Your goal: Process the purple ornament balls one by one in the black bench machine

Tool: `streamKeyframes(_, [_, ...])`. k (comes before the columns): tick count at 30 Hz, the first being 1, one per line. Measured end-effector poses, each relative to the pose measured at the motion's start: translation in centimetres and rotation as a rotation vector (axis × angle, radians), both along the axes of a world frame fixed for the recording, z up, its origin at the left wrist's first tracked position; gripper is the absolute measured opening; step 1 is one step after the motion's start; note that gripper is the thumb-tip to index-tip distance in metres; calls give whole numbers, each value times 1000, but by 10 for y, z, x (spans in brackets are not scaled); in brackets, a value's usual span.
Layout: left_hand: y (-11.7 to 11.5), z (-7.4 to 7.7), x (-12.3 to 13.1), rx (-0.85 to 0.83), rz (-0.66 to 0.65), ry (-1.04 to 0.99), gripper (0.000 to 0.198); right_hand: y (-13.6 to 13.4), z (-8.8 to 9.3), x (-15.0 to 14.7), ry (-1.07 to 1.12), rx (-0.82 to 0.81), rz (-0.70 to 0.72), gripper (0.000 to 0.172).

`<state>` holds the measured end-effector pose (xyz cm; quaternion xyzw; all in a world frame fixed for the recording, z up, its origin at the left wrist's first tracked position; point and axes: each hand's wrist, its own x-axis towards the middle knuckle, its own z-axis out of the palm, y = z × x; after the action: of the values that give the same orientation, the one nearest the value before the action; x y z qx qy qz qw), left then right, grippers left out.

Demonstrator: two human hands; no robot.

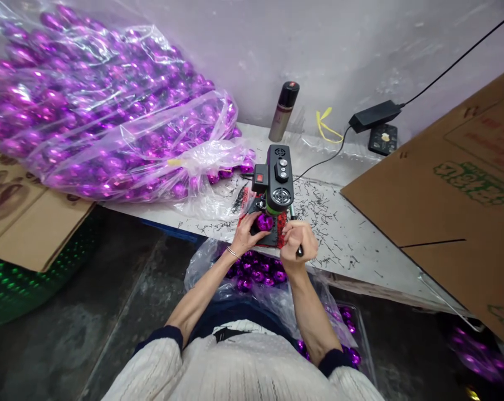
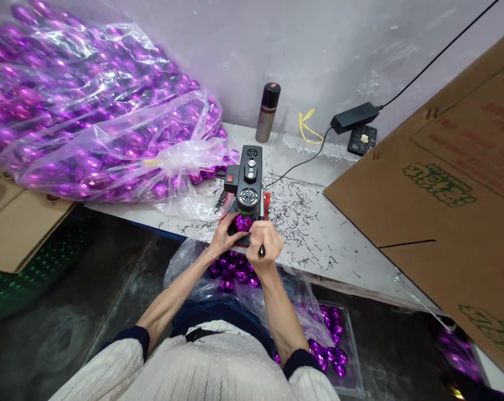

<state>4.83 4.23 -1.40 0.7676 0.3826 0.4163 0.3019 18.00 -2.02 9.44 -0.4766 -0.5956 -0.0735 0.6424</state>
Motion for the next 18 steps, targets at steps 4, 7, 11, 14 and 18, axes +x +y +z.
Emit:
streamKeyframes(4, [-41,-3,-15,240,-127,133,55,-2,24,2,0,-53,25,26])
streamKeyframes(7, [-69,-5,-31,405,-218,226,61,-6,16,3,-53,-36,65,25])
streamKeyframes(11, [-34,6,-44,384,-161,226,51,-8,-2,0,-42,-20,67,25])
streamKeyframes(14, [50,31,-47,188,171,206,40,-8,-7,-2,-13,3,63,26])
streamKeyframes(18, [156,65,-47,-56,482,378,37,-6,-6,-3,-26,10,51,26])
